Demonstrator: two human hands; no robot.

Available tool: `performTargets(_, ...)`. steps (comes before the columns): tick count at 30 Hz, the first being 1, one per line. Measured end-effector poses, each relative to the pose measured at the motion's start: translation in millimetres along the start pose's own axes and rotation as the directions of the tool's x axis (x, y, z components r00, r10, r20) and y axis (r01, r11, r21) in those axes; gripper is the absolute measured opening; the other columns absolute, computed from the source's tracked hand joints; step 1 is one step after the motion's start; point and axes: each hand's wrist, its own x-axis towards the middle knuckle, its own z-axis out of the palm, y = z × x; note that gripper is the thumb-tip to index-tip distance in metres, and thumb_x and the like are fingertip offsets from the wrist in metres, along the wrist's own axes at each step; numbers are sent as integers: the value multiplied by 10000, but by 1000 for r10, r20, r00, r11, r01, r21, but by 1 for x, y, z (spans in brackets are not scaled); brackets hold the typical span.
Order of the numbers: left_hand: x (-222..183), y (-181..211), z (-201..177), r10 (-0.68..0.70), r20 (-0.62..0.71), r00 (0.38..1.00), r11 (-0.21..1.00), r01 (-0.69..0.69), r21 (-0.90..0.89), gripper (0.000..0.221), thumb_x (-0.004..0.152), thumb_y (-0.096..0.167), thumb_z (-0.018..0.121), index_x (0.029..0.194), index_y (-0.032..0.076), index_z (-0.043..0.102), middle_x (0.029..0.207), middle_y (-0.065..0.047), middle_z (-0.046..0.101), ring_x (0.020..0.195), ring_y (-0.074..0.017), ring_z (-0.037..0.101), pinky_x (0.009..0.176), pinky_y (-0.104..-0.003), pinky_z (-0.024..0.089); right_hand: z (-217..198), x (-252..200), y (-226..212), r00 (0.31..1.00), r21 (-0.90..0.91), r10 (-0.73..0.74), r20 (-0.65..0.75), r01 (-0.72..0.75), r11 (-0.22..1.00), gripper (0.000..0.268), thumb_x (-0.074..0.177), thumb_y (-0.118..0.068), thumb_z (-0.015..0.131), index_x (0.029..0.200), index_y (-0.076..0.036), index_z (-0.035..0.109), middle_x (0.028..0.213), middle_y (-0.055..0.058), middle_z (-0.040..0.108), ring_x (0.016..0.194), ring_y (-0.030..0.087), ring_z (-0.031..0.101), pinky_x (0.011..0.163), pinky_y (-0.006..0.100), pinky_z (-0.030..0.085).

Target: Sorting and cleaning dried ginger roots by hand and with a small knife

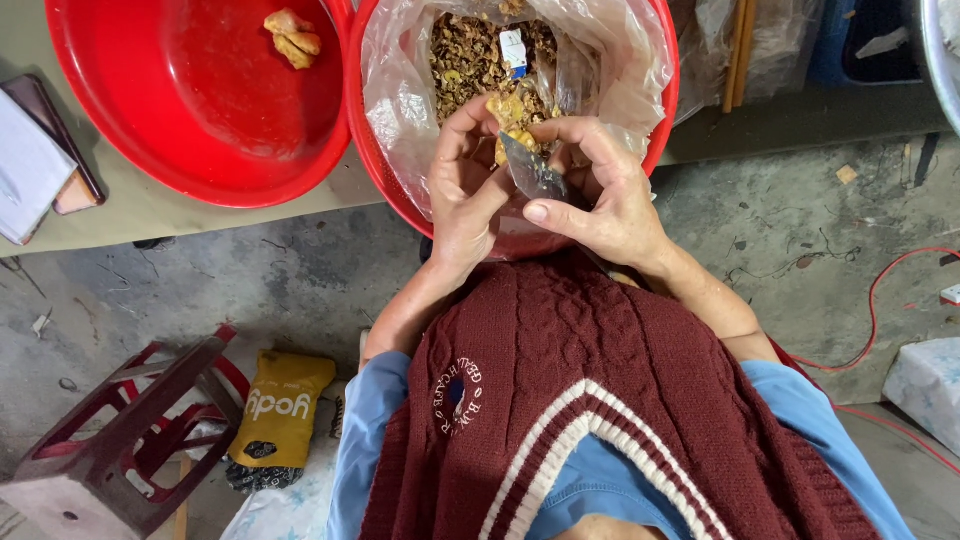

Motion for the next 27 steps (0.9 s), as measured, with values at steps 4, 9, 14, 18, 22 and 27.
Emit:
performTargets(4,-2,-9,-4,2,17,1000,1000,-2,19,521,983,49,767,1443,119,533,1180,-15,600,1075,-133,631,952,-289,564,0,0,10,1000,15,12,5,-12,1000,628,910,-466,728,1333,-34,559,1160,54,580,946,124,551,840,268,480)
performTargets(9,-3,-24,-7,31,33,999,999,-33,36,552,889,49,777,1403,99,582,1178,-87,594,1117,-245,578,1046,-446,491,2,-1,31,999,285,20,-36,-9,959,588,863,-271,887,1290,15,601,1014,136,588,933,181,530,763,288,528)
performTargets(14,6,-10,-12,-61,53,997,997,64,-54,498,1013,51,742,1465,153,560,1255,-8,595,1075,-149,610,937,-349,581,1,3,2,999,-38,-38,-8,38,999,635,924,-510,687,1315,-26,558,1154,67,606,938,147,556,879,316,476)
performTargets(18,11,-13,-15,-11,56,998,999,9,46,487,1009,83,739,1459,179,578,1189,32,577,1048,-119,539,913,-289,510,0,0,3,1000,0,16,2,-16,1000,663,915,-488,714,1384,-51,544,1069,46,576,949,135,535,836,280,454)
performTargets(22,10,-11,-13,-7,62,998,1000,7,0,499,1002,56,732,1465,143,569,1186,14,575,1047,-122,544,901,-271,512,-1,0,5,1000,7,-1,12,1,1000,652,921,-463,719,1378,-30,550,1197,60,587,966,145,543,899,301,470)
performTargets(27,5,-8,-9,-22,61,998,999,23,-28,504,989,71,770,1444,122,560,1199,-12,564,1059,-122,570,932,-263,537,0,0,4,1000,45,-1,4,1,999,625,909,-432,745,1333,-19,547,1223,77,585,913,132,542,777,259,483)
